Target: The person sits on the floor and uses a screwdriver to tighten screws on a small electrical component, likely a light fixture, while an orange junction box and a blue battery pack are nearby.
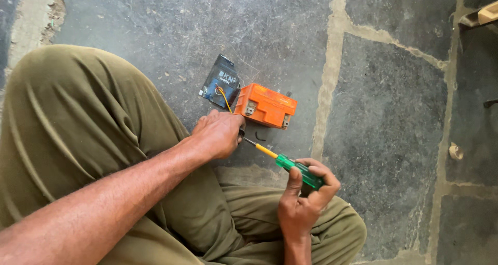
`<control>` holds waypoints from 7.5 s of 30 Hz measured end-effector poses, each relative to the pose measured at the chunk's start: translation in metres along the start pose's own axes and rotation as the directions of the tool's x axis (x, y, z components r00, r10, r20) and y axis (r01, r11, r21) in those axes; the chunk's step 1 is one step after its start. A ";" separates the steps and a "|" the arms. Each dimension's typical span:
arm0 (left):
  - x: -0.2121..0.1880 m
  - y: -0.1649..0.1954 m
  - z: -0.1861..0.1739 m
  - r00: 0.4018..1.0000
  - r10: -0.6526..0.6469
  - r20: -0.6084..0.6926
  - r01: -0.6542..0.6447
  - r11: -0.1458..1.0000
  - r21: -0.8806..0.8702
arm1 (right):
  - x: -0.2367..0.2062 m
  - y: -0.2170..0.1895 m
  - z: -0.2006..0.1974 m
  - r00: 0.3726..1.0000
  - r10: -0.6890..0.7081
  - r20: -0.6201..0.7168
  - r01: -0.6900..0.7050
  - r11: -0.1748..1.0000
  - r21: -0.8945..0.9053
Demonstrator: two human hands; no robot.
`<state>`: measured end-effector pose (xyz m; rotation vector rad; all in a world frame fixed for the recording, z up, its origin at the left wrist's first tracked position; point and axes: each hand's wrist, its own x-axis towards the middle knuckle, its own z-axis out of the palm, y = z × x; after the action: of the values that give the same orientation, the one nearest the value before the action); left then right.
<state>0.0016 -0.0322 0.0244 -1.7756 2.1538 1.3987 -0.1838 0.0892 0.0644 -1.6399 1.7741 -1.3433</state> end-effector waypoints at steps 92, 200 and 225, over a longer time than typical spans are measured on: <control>0.011 -0.010 0.029 1.000 0.014 0.013 -0.015 0.992 0.123 | 0.006 -0.017 -0.006 0.992 0.019 0.122 0.002 0.987 -0.164; 0.005 -0.025 0.030 0.999 0.016 -0.030 -0.012 0.992 0.126 | -0.005 -0.013 -0.016 0.954 -0.061 0.293 0.070 0.997 -0.020; 0.013 -0.040 0.042 0.992 0.115 -0.050 -0.107 0.984 0.143 | -0.006 -0.002 0.010 0.993 0.111 0.037 -0.114 0.991 0.064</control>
<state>0.0077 -0.0141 -0.0322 -1.6916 2.3505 1.1945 -0.1734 0.0909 0.0595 -1.4960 1.7563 -1.3020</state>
